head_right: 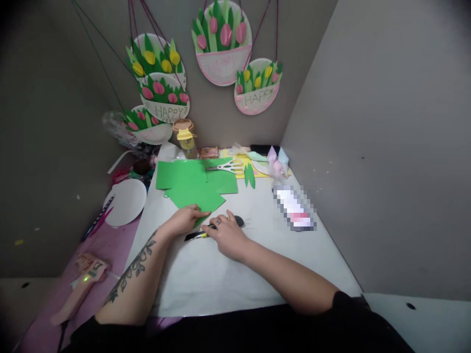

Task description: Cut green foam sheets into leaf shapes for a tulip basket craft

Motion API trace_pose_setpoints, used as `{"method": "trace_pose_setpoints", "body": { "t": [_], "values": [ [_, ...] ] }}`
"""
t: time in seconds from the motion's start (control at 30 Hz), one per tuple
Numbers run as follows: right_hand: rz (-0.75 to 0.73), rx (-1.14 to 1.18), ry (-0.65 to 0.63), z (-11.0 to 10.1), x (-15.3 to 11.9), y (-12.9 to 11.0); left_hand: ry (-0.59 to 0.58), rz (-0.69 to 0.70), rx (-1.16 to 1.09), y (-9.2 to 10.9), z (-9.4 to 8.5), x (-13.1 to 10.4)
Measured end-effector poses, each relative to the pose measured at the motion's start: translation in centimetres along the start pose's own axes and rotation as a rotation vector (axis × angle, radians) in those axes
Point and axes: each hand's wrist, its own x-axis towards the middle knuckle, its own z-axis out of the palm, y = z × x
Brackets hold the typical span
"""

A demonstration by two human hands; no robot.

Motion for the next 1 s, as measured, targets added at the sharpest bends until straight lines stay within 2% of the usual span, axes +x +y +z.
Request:
{"method": "trace_pose_setpoints", "body": {
  "t": [0.1, 0.17, 0.27, 0.33, 0.43, 0.53, 0.6, 0.7, 1.0],
  "values": [
    [-0.089, 0.112, 0.079, -0.2, -0.4, 0.8, 0.036, -0.027, -0.087, -0.5, -0.3, -0.2],
    [-0.062, 0.265, 0.235, -0.6, -0.7, 1.9, 0.109, -0.066, -0.194, -0.6, -0.4, -0.3],
    [0.209, 0.549, 0.565, -1.3, -0.8, 4.0, 0.23, -0.123, -0.324, -0.1, -0.2, -0.4],
    [0.427, 0.768, 0.682, -1.7, -0.7, 5.2, 0.278, -0.128, -0.321, 0.6, 0.3, -0.3],
    [0.628, 1.227, 0.685, -2.0, -0.4, 6.4, 0.301, -0.085, -0.199, 1.7, 1.3, -0.2],
    [0.768, 1.692, 0.639, -2.5, -0.5, 7.1, 0.276, -0.059, -0.093, 2.4, 1.8, -0.2],
    [0.815, 1.888, 0.583, -2.9, -0.7, 7.4, 0.264, -0.061, -0.067, 2.5, 1.9, -0.3],
    [0.786, 1.96, 0.567, -3.3, -1.2, 7.9, 0.264, -0.057, -0.05, 2.4, 1.9, -0.4],
    [0.644, 1.683, 0.63, -3.5, -1.4, 7.3, 0.304, -0.109, 0.101, 2.9, 2.2, -0.5]
  ]
}}
